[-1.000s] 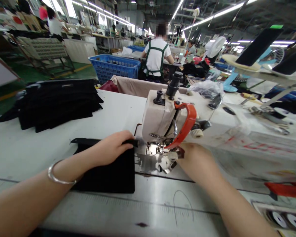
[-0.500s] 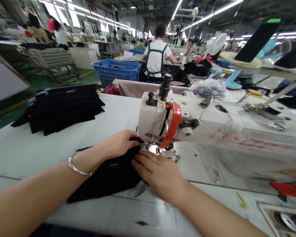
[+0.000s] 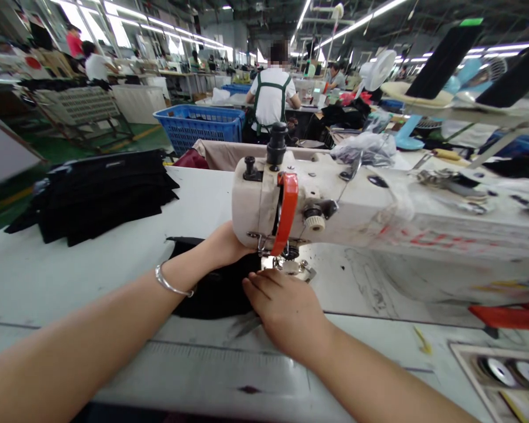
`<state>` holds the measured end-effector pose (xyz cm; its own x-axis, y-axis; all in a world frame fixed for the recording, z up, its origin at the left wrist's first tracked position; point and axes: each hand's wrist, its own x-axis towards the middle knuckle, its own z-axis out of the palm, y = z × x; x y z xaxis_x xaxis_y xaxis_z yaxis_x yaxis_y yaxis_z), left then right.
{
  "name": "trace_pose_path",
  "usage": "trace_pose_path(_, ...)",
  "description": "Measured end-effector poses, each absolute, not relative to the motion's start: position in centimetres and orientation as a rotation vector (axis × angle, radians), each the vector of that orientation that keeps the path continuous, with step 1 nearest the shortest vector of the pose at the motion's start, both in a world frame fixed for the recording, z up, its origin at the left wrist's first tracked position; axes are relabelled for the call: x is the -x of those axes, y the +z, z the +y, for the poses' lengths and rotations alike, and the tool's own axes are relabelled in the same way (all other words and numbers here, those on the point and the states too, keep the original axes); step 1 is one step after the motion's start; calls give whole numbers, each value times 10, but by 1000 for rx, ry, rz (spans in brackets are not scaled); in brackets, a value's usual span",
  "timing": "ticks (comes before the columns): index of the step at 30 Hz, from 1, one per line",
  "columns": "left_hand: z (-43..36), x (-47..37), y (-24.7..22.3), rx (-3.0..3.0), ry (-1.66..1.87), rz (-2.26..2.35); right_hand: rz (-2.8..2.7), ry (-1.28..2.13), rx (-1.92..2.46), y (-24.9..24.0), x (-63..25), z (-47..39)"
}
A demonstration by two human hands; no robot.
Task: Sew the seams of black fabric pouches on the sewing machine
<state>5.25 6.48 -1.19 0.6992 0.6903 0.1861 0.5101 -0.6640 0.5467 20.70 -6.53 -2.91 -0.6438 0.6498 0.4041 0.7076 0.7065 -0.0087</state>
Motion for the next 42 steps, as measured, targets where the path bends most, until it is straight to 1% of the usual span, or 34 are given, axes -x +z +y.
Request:
trace_pose_path(6,57,-50,-19,-2529,532,1032,-2540,-132,1083,-33,-208,-69)
trace_pose_path(9,39,-40,-13,-2582,589,1092,-2560,-6,1124,-32,-211,-70)
trace_pose_path(11,20,-29,-8,-2641,587,1049,-2568,91,1144,-30,-214,-71)
trace_pose_path(13,1,-18,-4,-2728,478,885,-2562,187,1155,-27,-219,-72)
trace_pose_path(15,-13,-8,-2,-2759,291,777,-2559,285,1111,-24,-225,-71)
trace_pose_path(17,-19,-2,-1,-2724,141,785,-2539,366,1063,-21,-233,-70)
trace_pose_path(19,-19,2,0,-2681,87,816,-2505,396,1099,-19,-240,-67)
trace_pose_path(23,-10,7,5,-2607,130,756,-2478,304,1232,-19,-248,-62)
trace_pose_path(30,-12,2,-3,-2624,279,774,-2540,187,1251,-21,-245,-59)
trace_pose_path(35,-4,3,-7,-2454,396,798,-2566,101,1263,-22,-237,-61)
trace_pose_path(38,-5,-1,-8,-2552,385,776,-2565,100,1293,-21,-233,-63)
trace_pose_path(42,-13,-7,-17,-2707,411,887,-2531,93,1318,-21,-229,-63)
